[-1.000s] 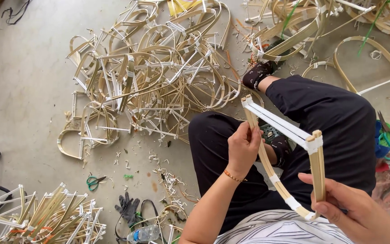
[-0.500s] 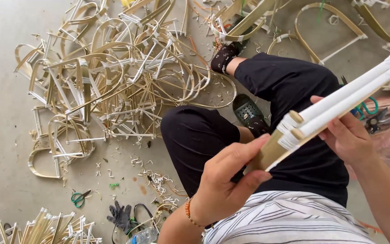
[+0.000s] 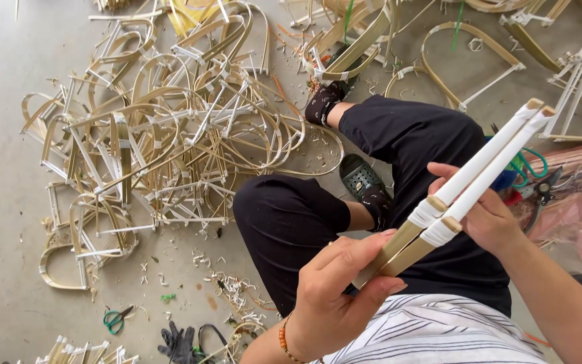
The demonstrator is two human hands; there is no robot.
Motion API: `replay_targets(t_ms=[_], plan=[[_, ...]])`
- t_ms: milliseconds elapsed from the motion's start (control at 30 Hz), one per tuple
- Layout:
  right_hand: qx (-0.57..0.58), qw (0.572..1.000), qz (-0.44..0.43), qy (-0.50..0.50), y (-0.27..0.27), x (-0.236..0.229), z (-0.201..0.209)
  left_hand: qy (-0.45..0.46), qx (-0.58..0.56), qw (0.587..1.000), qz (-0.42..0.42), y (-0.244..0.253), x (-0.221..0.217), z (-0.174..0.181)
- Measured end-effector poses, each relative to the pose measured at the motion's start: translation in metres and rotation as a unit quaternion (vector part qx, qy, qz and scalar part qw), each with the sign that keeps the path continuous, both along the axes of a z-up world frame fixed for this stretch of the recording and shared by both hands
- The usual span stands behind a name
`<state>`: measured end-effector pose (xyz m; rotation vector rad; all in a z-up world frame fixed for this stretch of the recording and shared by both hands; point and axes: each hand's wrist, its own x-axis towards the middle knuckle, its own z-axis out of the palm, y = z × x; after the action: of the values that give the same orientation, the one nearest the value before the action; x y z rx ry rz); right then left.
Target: Assembling and cutting white plastic and bamboo/wood curved frame components using hand snips.
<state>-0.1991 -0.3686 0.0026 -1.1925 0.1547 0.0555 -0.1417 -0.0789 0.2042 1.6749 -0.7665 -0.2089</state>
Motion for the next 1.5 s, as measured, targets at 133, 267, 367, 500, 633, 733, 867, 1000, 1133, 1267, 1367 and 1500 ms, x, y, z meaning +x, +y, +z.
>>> replay_targets(t_ms=[133,267,367,500,633,733,867,1000,1133,1267,1367,1500], plan=[[0.023,0.999,0.002,0.044,-0.001,-0.002,-0.013,-0.005,-0.006,1.000,-0.004,-0.002,0.000,0.000],[-0.022,1.000,0.008,-0.010,0.005,0.002,-0.011,-0.012,-0.002,1.000,-0.017,-0.001,-0.003,-0.006],[-0.045,0.998,0.006,-0.054,0.008,0.003,-0.012,0.000,0.015,0.999,-0.037,-0.001,-0.007,-0.012],[-0.043,0.999,0.007,-0.031,0.012,0.004,-0.013,0.011,0.014,0.999,-0.048,-0.002,-0.008,-0.023],[-0.087,0.996,-0.013,0.006,0.010,-0.006,-0.040,-0.019,0.012,1.000,0.014,-0.004,0.003,-0.028],[-0.133,0.989,-0.034,0.049,0.019,-0.010,-0.014,0.075,0.080,0.981,0.161,0.002,0.039,-0.060],[-0.171,0.984,0.004,0.045,0.033,-0.028,-0.003,-0.024,0.022,0.970,0.240,-0.007,0.080,-0.084],[-0.216,0.976,0.025,0.008,0.040,-0.053,-0.007,-0.003,0.000,0.960,0.279,-0.010,0.088,-0.121],[-0.288,0.955,0.030,-0.058,0.049,-0.063,-0.005,0.011,-0.023,0.959,0.281,-0.020,0.089,-0.112],[-0.313,0.946,0.047,-0.068,0.054,-0.065,-0.004,-0.004,-0.012,0.959,0.282,-0.021,0.092,-0.121],[-0.330,0.936,0.108,-0.050,0.053,-0.058,0.007,-0.023,-0.017,0.961,0.276,-0.022,0.101,-0.133],[-0.403,0.896,0.034,-0.182,0.027,-0.030,0.033,0.223,-0.112,0.950,0.185,-0.002,0.121,-0.149]])
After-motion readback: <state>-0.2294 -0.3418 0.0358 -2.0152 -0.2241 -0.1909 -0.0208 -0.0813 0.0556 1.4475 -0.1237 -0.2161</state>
